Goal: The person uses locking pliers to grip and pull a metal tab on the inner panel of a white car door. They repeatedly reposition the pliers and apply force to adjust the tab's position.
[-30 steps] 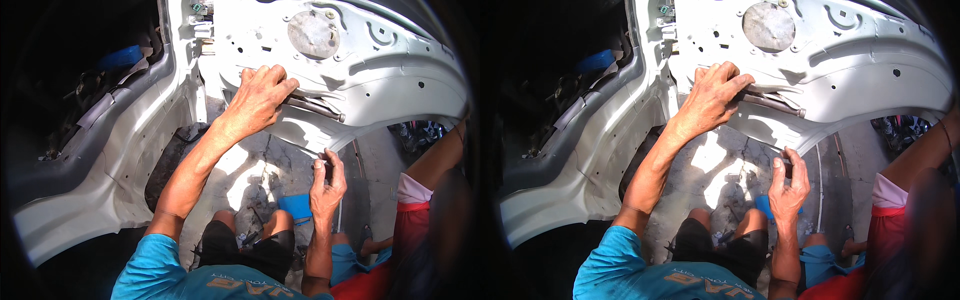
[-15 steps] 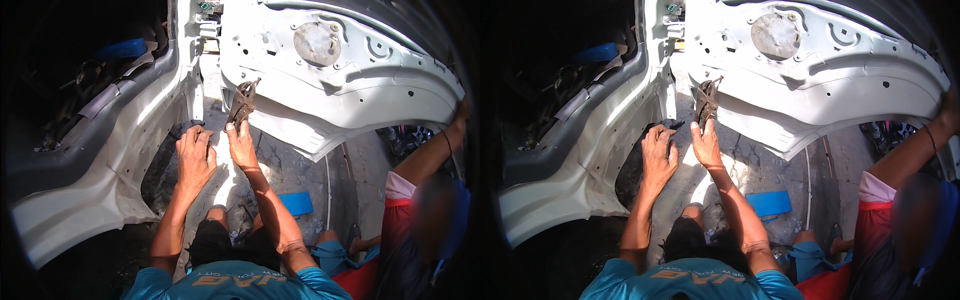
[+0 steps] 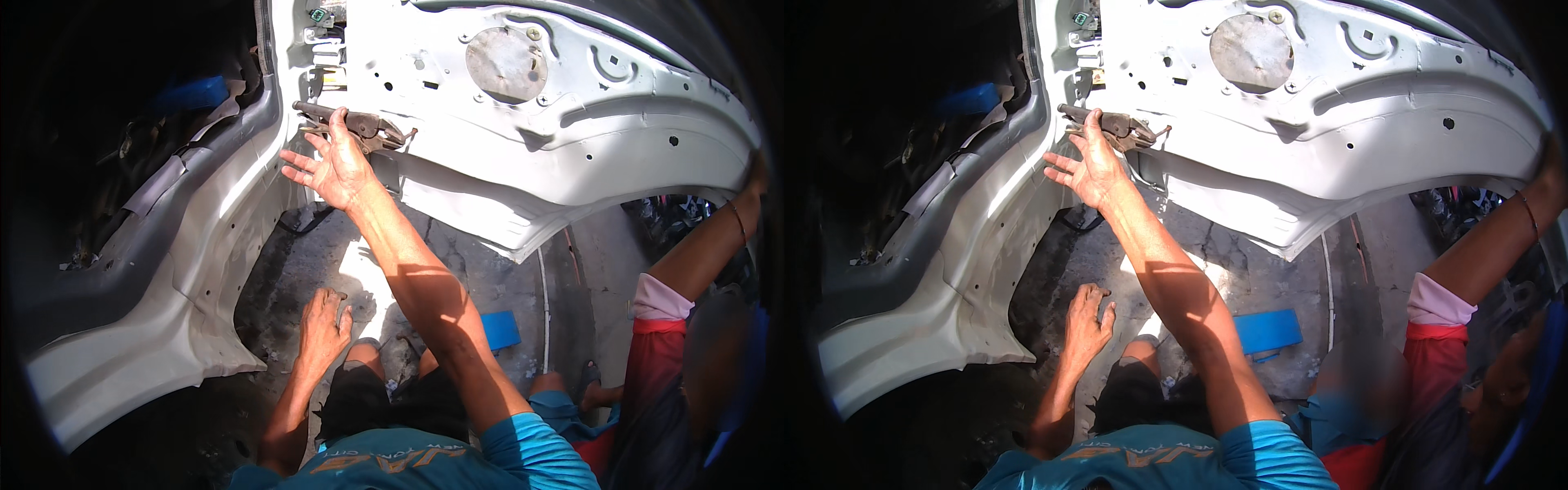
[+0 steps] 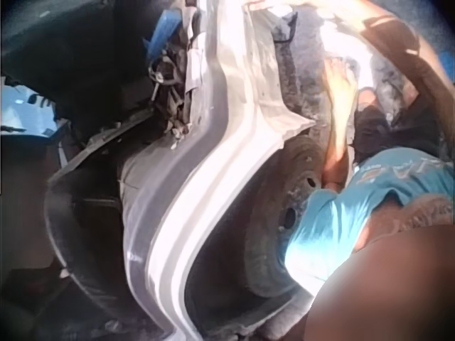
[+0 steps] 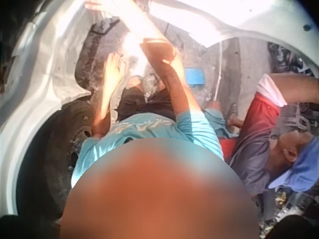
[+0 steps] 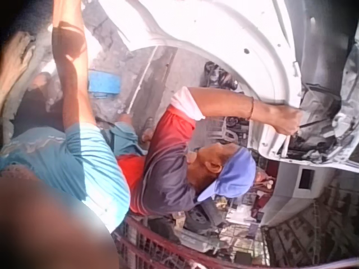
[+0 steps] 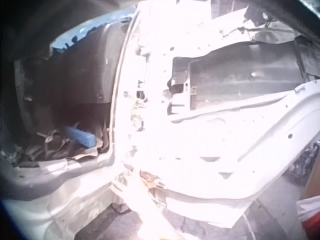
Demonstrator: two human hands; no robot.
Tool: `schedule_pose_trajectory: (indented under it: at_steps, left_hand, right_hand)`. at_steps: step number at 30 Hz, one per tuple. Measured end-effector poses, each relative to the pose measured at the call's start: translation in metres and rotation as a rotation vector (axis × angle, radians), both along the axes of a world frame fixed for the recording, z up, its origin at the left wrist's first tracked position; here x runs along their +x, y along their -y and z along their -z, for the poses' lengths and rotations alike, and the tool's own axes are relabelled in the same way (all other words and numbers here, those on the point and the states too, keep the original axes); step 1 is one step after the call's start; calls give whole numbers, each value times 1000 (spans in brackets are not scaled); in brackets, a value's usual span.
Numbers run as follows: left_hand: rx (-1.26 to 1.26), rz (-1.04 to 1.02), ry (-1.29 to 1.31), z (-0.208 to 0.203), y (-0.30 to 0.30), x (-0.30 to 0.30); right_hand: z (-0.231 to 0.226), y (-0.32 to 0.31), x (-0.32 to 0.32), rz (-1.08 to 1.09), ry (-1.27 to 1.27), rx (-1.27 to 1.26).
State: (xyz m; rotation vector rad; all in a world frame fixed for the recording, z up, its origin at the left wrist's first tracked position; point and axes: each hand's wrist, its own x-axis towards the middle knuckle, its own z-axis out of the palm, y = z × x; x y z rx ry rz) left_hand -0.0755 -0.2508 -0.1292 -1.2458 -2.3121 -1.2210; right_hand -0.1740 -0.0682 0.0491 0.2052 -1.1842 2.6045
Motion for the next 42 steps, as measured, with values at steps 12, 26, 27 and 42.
schedule_pose_trajectory:
  at_steps: [12,26,27,42]
  left_hand:
    - [-239,84,27,45,-9,24]
    - [372,254,355,-76,-120,-30]
    - [364,264,352,-74,-120,-31]
    - [-71,15,650,189,-35,0]
  right_hand:
    - [-93,-3,29,-78,-468,-97]
    - [-119,-47,187,1492,-118,2476]
    - [-112,-41,191,1513,60,2542]
    - [99,-16,52,491,493,972]
